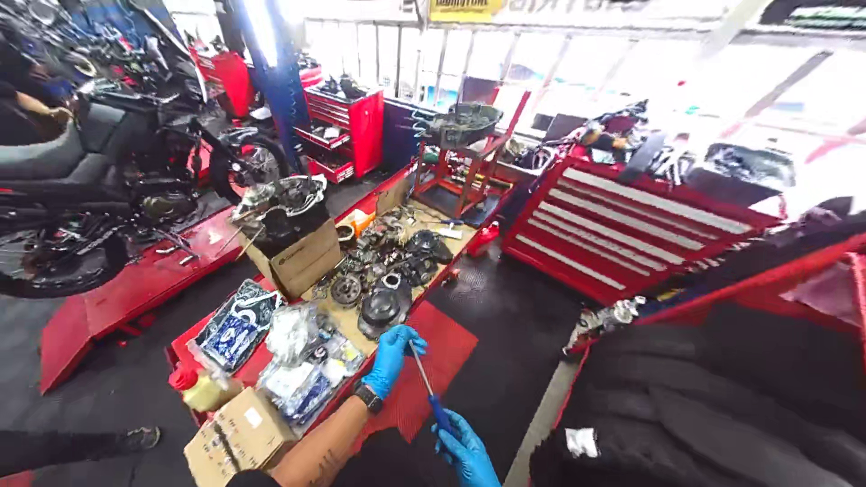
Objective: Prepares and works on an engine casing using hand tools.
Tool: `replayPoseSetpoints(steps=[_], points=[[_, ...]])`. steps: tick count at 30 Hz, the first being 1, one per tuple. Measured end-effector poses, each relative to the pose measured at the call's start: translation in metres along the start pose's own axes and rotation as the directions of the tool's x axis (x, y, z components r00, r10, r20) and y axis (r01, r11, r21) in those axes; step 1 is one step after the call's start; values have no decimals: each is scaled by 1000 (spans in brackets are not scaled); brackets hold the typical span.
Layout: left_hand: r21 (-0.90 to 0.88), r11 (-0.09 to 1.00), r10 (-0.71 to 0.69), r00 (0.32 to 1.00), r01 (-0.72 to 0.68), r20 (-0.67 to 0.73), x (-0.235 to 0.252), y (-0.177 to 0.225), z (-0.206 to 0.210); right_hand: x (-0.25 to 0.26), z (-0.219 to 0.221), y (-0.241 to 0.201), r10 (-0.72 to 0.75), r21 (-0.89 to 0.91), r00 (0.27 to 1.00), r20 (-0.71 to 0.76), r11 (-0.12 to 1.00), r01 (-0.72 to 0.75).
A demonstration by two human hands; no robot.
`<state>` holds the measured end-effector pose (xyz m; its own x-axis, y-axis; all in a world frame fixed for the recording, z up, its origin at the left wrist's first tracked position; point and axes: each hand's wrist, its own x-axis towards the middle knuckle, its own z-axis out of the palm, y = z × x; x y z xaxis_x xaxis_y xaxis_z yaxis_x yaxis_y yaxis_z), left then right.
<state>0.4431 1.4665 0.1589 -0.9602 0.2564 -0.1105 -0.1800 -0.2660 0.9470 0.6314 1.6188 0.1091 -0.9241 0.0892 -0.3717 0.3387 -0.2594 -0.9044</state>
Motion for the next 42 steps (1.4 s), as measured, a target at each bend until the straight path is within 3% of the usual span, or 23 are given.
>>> replayPoseSetpoints(steps=[3, 8, 11, 13, 18, 21, 23, 26, 30, 34, 36, 39, 41, 42], points=[[99, 995, 52, 978, -32, -201, 58, 7, 10, 84, -48, -60, 3, -136, 992, 129, 991, 15], [227, 974, 119, 888, -17, -444, 176, -22, 28, 248, -128, -128, -54, -264, 946, 319, 954, 143], [171, 985, 110, 876, -32, -470, 266, -30, 67, 330, -177, -181, -116, -218, 964, 239, 961, 170], [86, 994, 103, 885, -72, -453, 335, -21, 108, 379, -208, -226, -193, -85, 971, 140, 975, 206], [12, 974, 212, 888, -227, -408, 495, 61, 206, 496, -258, -360, -414, 99, 908, 59, 908, 408], [28, 924, 371, 872, -382, -320, 589, 124, 238, 578, -267, -450, -577, 174, 812, 85, 811, 558], [31, 878, 461, 825, -478, -327, 648, 163, 253, 642, -269, -506, -655, 260, 742, 146, 749, 610], [85, 827, 540, 744, -555, -394, 726, 205, 268, 739, -266, -563, -670, 405, 705, 233, 726, 555], [187, 791, 608, 714, -582, -347, 809, 228, 281, 856, -272, -602, -589, 551, 725, 358, 760, 345], [325, 846, 516, 800, -422, -306, 851, 236, 287, 936, -292, -634, -511, 582, 715, 477, 793, 178], [420, 878, 399, 836, -231, -376, 856, 236, 272, 970, -304, -651, -484, 544, 696, 530, 824, 158], [457, 885, 199, 814, 90, -546, 852, 233, 246, 1012, -328, -664, -446, 466, 682, 579, 868, 172], [526, 804, 126, 784, 278, -608, 849, 230, 239, 1032, -343, -665, -414, 430, 675, 610, 889, 157], [598, 704, 104, 777, 384, -621, 849, 228, 237, 1039, -349, -664, -400, 427, 678, 616, 893, 139]])
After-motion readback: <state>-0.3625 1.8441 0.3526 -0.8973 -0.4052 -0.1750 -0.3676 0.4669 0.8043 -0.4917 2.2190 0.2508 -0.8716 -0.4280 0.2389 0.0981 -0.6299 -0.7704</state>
